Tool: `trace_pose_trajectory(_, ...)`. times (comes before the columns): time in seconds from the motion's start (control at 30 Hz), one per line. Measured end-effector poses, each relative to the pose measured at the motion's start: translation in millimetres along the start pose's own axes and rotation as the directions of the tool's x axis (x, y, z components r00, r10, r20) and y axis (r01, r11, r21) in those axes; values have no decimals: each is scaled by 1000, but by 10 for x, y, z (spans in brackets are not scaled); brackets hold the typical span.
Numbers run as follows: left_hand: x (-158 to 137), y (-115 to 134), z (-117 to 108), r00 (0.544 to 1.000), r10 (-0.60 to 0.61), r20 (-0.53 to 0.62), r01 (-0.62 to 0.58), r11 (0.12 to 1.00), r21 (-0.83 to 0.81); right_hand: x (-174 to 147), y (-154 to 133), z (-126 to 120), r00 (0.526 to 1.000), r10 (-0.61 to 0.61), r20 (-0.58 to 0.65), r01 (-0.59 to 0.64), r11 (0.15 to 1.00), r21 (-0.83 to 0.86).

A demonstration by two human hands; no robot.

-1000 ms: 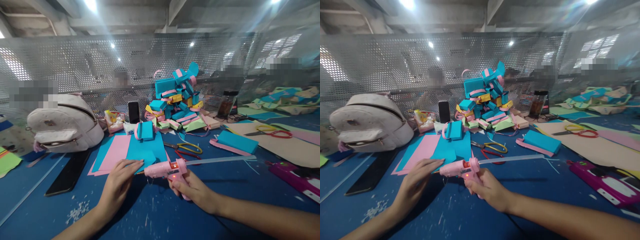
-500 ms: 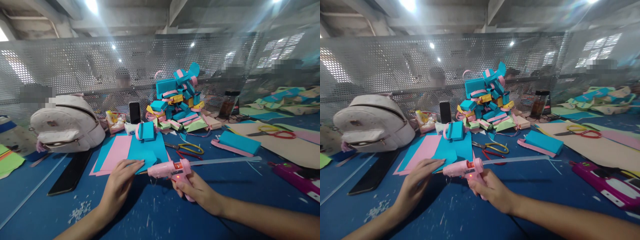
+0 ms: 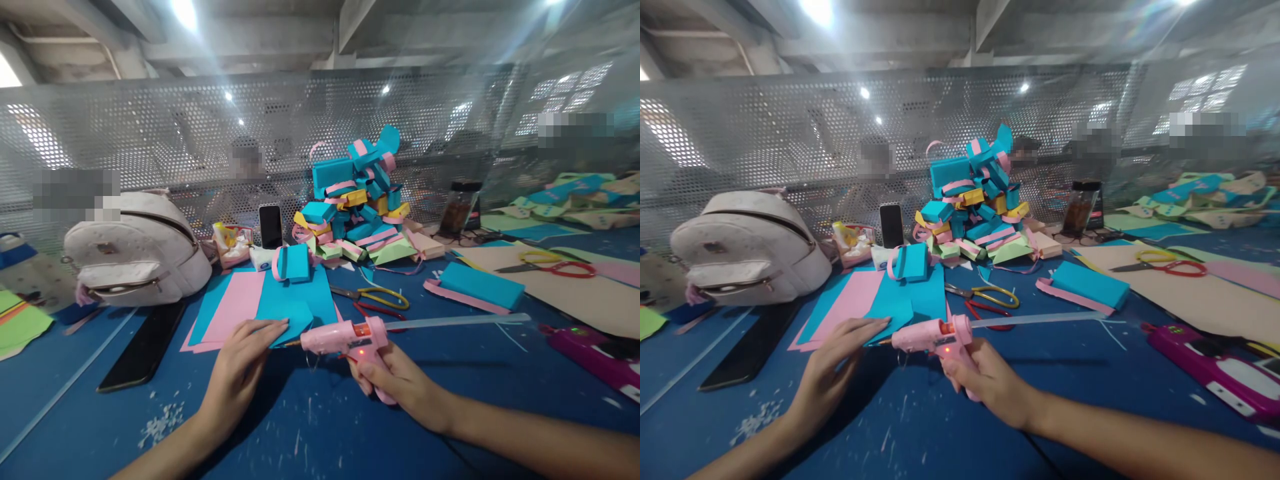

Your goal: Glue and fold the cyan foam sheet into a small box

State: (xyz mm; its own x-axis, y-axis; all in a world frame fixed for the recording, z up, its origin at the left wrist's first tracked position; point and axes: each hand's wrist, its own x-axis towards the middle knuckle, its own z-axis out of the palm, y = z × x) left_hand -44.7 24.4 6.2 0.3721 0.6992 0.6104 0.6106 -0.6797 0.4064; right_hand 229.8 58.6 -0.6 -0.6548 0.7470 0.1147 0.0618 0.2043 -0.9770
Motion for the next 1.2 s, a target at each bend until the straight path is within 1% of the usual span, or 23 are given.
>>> trace_pose_trajectory(0.37,0,13,-10,1000,-20,-12,20,1000,5,-14,12,-20,1000,-17,-13,17,1000,-20)
trace_pose_trajectory(0.57,8,11,-6,999,-17,-27,17,1000,6,-11,30,-32,999,-45,-8,45,999,12)
trace_pose_trajectory(0.9,-2,23,-20,997,-53,-51,53,999,-6,-15,51,-46,996,-82,-19,82,996,41)
trace_pose_trajectory(1.2,-4,23,-24,994,-76,-75,75,997,-18,-2,67,-71,994,-109,-17,109,994,3)
